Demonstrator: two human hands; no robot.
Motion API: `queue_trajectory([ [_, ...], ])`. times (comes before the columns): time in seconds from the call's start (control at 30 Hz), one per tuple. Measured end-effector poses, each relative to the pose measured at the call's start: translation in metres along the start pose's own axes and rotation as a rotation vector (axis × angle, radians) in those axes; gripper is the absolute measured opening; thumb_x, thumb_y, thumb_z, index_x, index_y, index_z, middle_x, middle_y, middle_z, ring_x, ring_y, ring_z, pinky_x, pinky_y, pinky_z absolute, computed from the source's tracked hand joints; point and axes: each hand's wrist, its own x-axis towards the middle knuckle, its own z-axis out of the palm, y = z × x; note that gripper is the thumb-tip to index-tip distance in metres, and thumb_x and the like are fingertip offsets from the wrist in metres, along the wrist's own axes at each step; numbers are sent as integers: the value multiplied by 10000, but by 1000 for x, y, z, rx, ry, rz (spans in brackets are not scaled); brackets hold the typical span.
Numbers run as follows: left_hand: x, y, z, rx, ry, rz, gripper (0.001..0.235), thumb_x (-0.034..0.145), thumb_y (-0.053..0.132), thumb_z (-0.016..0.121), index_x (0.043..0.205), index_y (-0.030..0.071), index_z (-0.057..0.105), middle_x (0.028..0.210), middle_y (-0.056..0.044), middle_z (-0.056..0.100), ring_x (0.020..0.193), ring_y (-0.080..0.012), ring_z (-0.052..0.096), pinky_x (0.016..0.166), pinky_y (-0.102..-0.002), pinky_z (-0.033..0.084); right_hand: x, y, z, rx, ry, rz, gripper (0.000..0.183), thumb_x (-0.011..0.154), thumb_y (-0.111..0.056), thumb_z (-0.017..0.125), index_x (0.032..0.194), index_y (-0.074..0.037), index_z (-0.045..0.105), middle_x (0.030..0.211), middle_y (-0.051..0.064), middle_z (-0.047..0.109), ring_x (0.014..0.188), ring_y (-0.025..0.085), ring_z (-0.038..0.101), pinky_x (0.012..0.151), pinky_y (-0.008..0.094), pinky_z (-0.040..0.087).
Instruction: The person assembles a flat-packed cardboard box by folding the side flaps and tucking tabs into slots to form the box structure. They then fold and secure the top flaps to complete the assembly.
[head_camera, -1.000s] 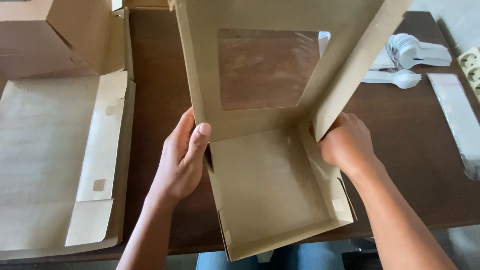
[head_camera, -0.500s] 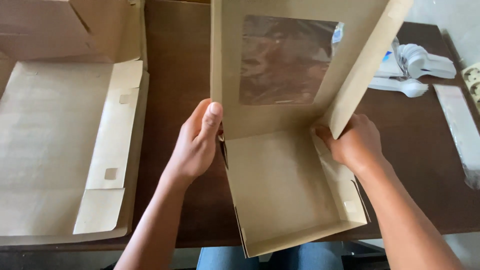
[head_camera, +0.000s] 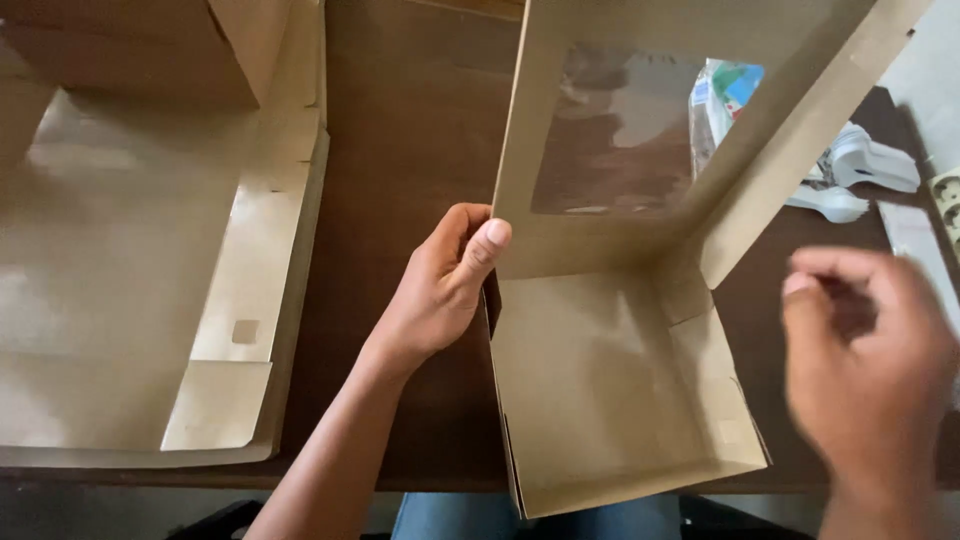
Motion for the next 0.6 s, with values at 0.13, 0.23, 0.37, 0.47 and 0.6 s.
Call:
queue_trajectory([
  [0.13, -6, 9, 3, 21, -1, -17, 646, 868, 658, 445, 1128, 91, 612, 790, 44, 466, 733, -85, 408, 668, -257, 382, 21, -94, 16, 150, -352, 361, 192, 944, -297, 665, 954, -150, 788, 737, 7, 793, 576, 138, 718, 607, 281, 511],
  [0.23, -4, 8, 4, 59, 11, -58, 586, 874, 632, 469, 1099, 106, 597, 802, 24, 501, 660, -100, 409, 621, -272, 391, 37, -122, 50, 270, -742, 587, 288, 915, -363, 651, 923, -113, 794, 756, 40, 816, 612, 136, 696, 622, 272, 551],
  [0.37, 4, -15, 1, -148, -30, -9, 542, 943, 532, 640, 1210, 61, 618, 955, -159, 697, 726, -245, 713, 664, -411, 615, 32, -120, 86, 580, -771, 471, 324, 845, -278, 775, 921, 36, 761, 822, 208, 783, 741, 240, 782, 589, 360, 664],
  [0.47, 7, -21, -1, -187, -56, -24, 569, 937, 531, 651, 1197, 26, 614, 894, -166, 690, 715, -257, 744, 638, -403, 623, 33, -126, 92, 572, -808, 523, 317, 859, -260, 773, 957, 42, 768, 825, 204, 762, 772, 241, 757, 624, 368, 658],
  [0.6, -12, 4, -2, -133, -88, -42, 626, 884, 550, 667, 1200, 12, 619, 919, -200, 703, 805, -287, 737, 739, -488, 585, 28, -125, 98, 581, -792, 548, 238, 845, -200, 767, 914, 26, 790, 777, 188, 760, 736, 246, 760, 608, 393, 666],
])
